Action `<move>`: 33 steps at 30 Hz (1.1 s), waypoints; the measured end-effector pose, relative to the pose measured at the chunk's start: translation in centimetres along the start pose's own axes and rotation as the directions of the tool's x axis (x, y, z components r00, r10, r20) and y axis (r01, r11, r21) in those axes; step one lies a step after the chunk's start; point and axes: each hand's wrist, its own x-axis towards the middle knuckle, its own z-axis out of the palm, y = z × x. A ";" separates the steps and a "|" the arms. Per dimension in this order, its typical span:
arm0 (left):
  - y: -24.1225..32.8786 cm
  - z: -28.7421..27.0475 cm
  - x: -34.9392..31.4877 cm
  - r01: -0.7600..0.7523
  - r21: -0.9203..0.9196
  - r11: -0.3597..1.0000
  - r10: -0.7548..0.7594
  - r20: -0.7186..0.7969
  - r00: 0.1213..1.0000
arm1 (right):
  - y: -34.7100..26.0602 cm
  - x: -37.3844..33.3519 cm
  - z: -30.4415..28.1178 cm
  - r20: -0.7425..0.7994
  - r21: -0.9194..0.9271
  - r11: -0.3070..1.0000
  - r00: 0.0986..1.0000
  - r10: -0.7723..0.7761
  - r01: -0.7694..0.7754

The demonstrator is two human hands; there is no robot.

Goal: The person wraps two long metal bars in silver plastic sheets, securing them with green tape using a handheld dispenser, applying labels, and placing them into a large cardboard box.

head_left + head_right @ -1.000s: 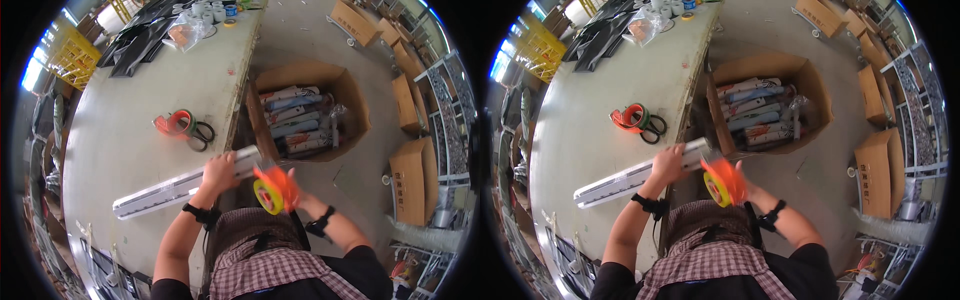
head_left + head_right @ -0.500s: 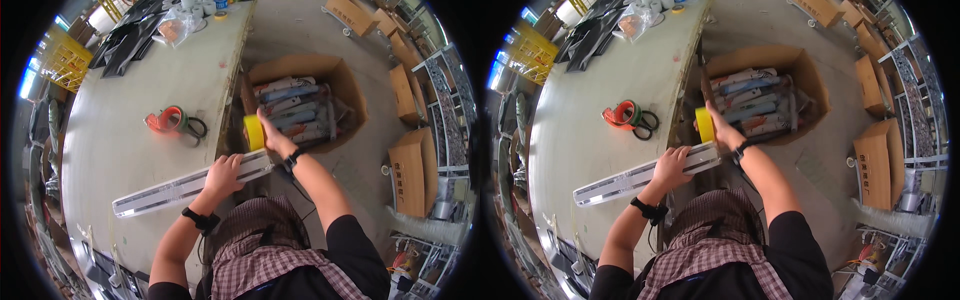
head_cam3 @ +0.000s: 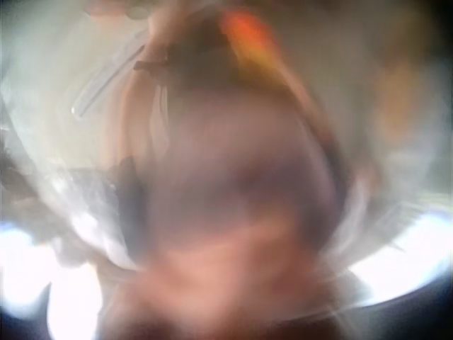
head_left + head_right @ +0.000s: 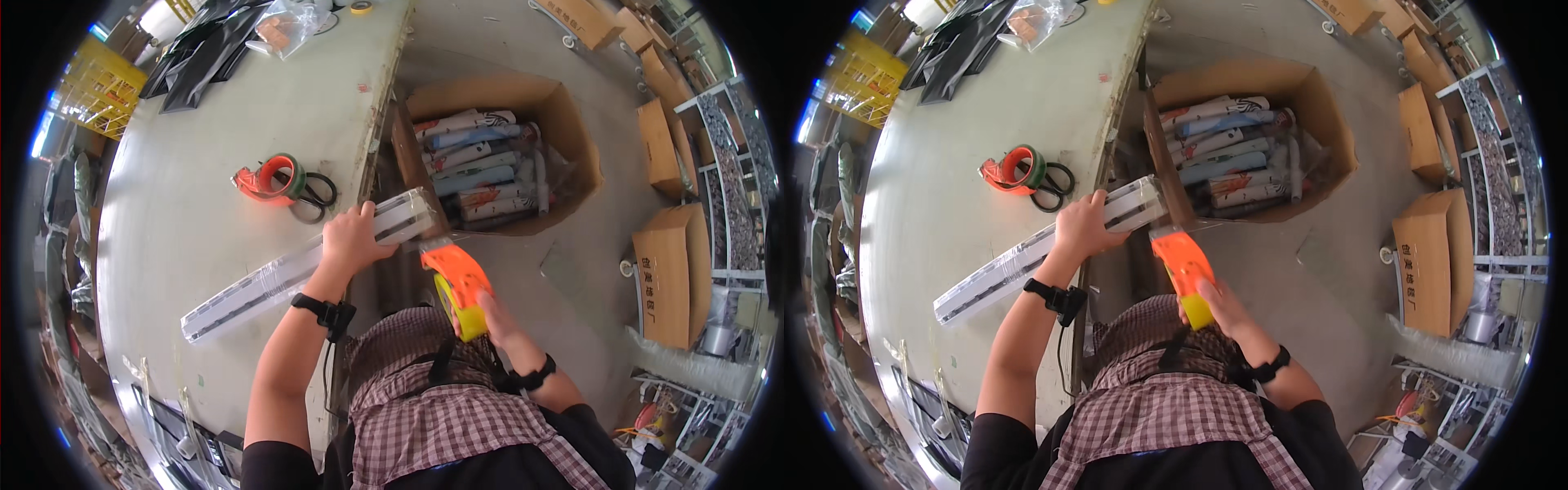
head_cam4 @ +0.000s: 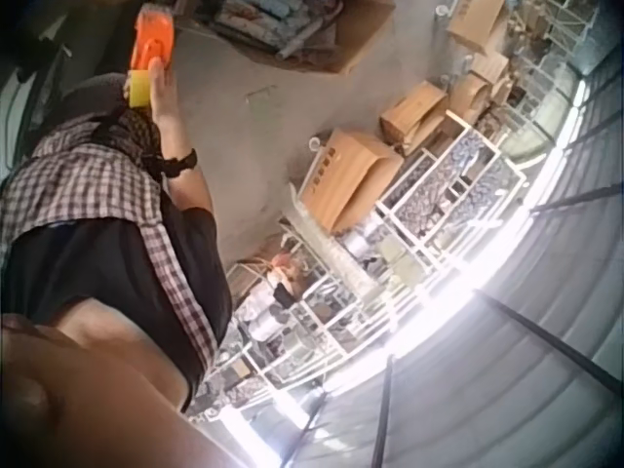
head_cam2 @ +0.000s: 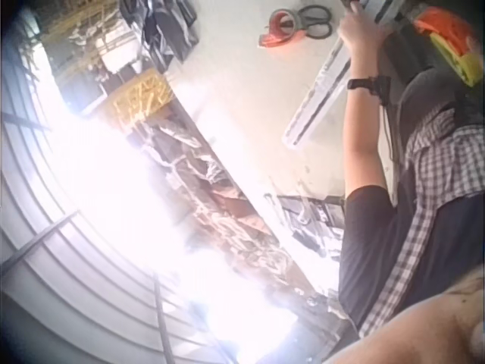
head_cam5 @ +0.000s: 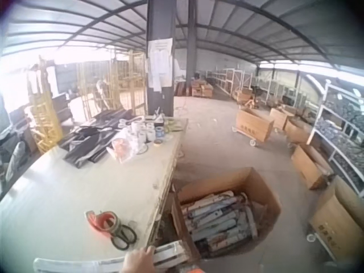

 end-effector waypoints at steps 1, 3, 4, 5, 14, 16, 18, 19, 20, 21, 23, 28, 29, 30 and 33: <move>0.0 -0.2 -0.1 -0.007 -0.002 1.000 0.007 -0.011 1.000 | -0.4 1.7 -0.4 -0.034 -0.094 0.993 0.997 0.068 -0.071; -0.1 0.1 -0.2 -0.028 -0.017 0.999 0.027 -0.057 0.998 | -0.5 3.8 -1.9 -0.075 -0.180 0.975 0.990 0.121 -0.133; -0.3 0.1 -0.3 -0.037 -0.034 0.999 0.033 -0.103 0.994 | -0.1 5.0 -2.6 -0.091 -0.255 0.914 0.949 0.303 -0.316; -0.2 -0.1 -0.6 -0.050 -0.024 0.998 0.047 -0.101 0.994 | 1.1 5.4 -3.2 -0.135 -0.314 0.815 0.872 0.470 -0.488; -6.4 -19.8 -12.0 0.078 -0.614 0.785 -0.406 -0.416 0.814 | 4.2 0.1 -9.5 -0.417 -0.112 0.956 0.886 0.204 -0.273; -11.8 -28.6 -19.8 -0.367 -0.871 0.326 -0.556 -0.490 0.671 | 2.1 1.5 -8.3 -0.303 -0.210 0.959 0.945 0.123 -0.192; -13.6 -29.4 -21.4 -0.514 -0.761 0.396 -0.696 -0.614 0.372 | 0.8 2.0 -7.7 -0.264 -0.157 0.981 0.962 0.066 -0.110; -18.5 -27.9 -22.4 -0.450 -0.688 0.569 -0.612 -0.720 0.326 | 0.1 2.0 -7.3 -0.241 -0.094 0.995 0.971 0.004 -0.027; -23.4 -24.8 -23.1 -0.366 -0.583 0.725 -0.509 -0.812 0.285 | -0.4 2.1 -6.5 -0.227 -0.091 0.996 0.974 0.001 -0.022; -24.9 -20.4 -20.8 -0.442 -0.748 0.495 -0.709 -0.642 0.291 | -0.5 2.0 -6.0 -0.220 -0.058 0.998 0.974 -0.051 0.039; -31.5 -11.8 -21.3 -0.516 -0.854 0.068 -0.912 -0.263 0.315 | -1.3 1.7 -4.1 -0.161 -0.012 0.995 0.982 -0.098 0.097; -27.3 1.8 -20.0 -0.184 -0.951 -0.249 -0.968 0.241 0.070 | -3.6 -0.7 0.1 0.047 -0.223 0.972 0.997 -0.059 0.068; -23.2 2.2 -19.4 -0.066 -0.963 -0.263 -0.962 0.266 -0.055 | -3.4 -1.7 0.4 0.064 -0.266 0.961 0.996 -0.058 0.073; -21.2 2.3 -19.6 0.048 -0.957 -0.285 -0.944 0.271 -0.187 | -3.6 -2.7 1.0 0.121 -0.303 0.950 0.992 -0.046 0.081; -12.3 3.7 -16.7 0.161 -0.750 0.641 -0.752 -0.573 0.325 | -3.3 -3.2 2.9 0.191 -0.425 0.889 0.977 -0.093 0.168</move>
